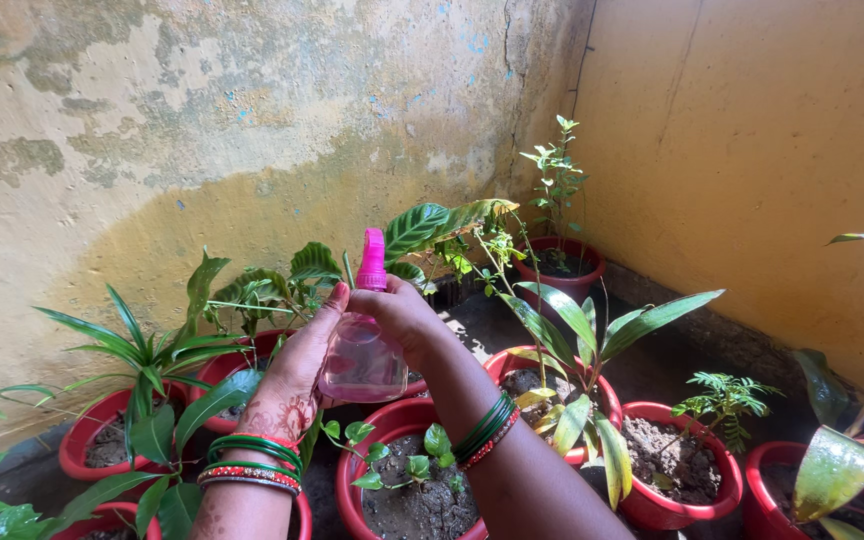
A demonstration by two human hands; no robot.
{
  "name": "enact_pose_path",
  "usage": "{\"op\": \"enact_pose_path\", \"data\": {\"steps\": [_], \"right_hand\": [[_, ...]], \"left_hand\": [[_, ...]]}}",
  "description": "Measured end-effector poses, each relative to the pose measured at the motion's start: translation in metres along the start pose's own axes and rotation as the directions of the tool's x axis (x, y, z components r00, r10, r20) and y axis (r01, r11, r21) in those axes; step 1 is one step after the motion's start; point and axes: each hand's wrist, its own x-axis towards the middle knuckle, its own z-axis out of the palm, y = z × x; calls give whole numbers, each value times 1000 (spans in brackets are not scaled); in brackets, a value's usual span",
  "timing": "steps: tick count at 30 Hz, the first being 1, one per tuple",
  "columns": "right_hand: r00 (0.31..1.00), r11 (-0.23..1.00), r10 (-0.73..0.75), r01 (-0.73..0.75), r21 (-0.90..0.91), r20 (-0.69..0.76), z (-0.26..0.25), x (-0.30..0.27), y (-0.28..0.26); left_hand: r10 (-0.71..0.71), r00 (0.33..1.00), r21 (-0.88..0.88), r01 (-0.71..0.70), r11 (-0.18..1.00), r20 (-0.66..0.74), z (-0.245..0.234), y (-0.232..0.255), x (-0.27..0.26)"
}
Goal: The person uses a pink spray bottle to water several potted plants arranged on the floor.
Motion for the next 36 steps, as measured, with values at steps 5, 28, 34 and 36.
{"op": "enact_pose_path", "data": {"steps": [5,28,34,36], "right_hand": [[999,993,36,-39,-109,-33,19,-1,-3],[1000,989,25,-24,-145,3,55,26,41],[994,990,100,-95,-101,48,56,27,48],[995,992,97,-96,-84,10,55,30,51]], "left_hand": [[-24,999,-56,23,998,-21,-11,3,-4],[51,891,178,34,983,-450,-72,-29,36],[72,883,225,39,974,-464,-84,-37,38],[77,868,280,73,957,-491,-84,-38,38]]}}
